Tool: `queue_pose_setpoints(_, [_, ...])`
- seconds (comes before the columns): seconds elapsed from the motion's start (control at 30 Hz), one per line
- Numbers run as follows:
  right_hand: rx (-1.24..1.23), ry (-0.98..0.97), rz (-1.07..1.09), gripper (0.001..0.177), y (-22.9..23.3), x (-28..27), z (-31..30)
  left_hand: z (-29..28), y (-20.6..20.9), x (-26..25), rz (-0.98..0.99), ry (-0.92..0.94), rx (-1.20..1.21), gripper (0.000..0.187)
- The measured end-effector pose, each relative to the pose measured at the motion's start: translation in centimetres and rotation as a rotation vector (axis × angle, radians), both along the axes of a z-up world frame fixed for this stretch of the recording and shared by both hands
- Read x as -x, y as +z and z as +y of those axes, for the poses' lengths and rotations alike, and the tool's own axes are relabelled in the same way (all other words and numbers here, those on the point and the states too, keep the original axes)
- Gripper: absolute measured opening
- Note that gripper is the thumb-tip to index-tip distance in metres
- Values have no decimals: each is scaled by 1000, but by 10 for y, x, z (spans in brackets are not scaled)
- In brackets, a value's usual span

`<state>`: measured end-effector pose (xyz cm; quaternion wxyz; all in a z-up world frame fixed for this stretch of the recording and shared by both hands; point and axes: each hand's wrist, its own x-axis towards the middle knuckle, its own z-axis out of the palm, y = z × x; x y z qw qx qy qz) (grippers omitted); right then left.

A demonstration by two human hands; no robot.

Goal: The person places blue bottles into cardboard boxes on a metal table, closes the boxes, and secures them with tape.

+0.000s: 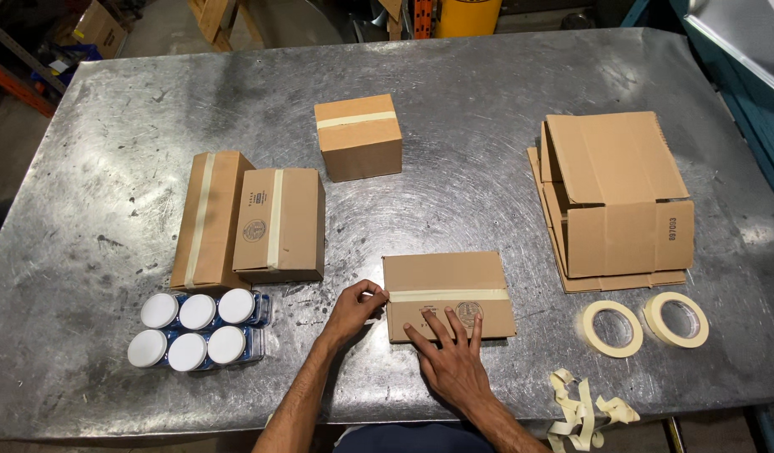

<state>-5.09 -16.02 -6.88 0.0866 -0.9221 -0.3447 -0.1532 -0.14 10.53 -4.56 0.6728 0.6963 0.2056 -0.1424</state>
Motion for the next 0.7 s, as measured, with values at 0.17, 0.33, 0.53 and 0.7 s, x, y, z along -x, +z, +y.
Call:
queue_pose_setpoints(0.17, [0,3,18,77,-1,-1,0,1,3,-2,14,-32,-37,18])
queue_pose_setpoints(0.33, [-4,6,6,80,-2,0,-1,-5,24,-2,8,-78,-160,16])
queue_pose_setpoints(0.53, [-4,13,-8,82,-5,-2,-2,-6,31,-5,9,-150,-262,21])
queue_pose_setpoints(0.7, [-9,19,-14,84,-5,-2,-3,-4,35,-7,-4,-171,-323,20])
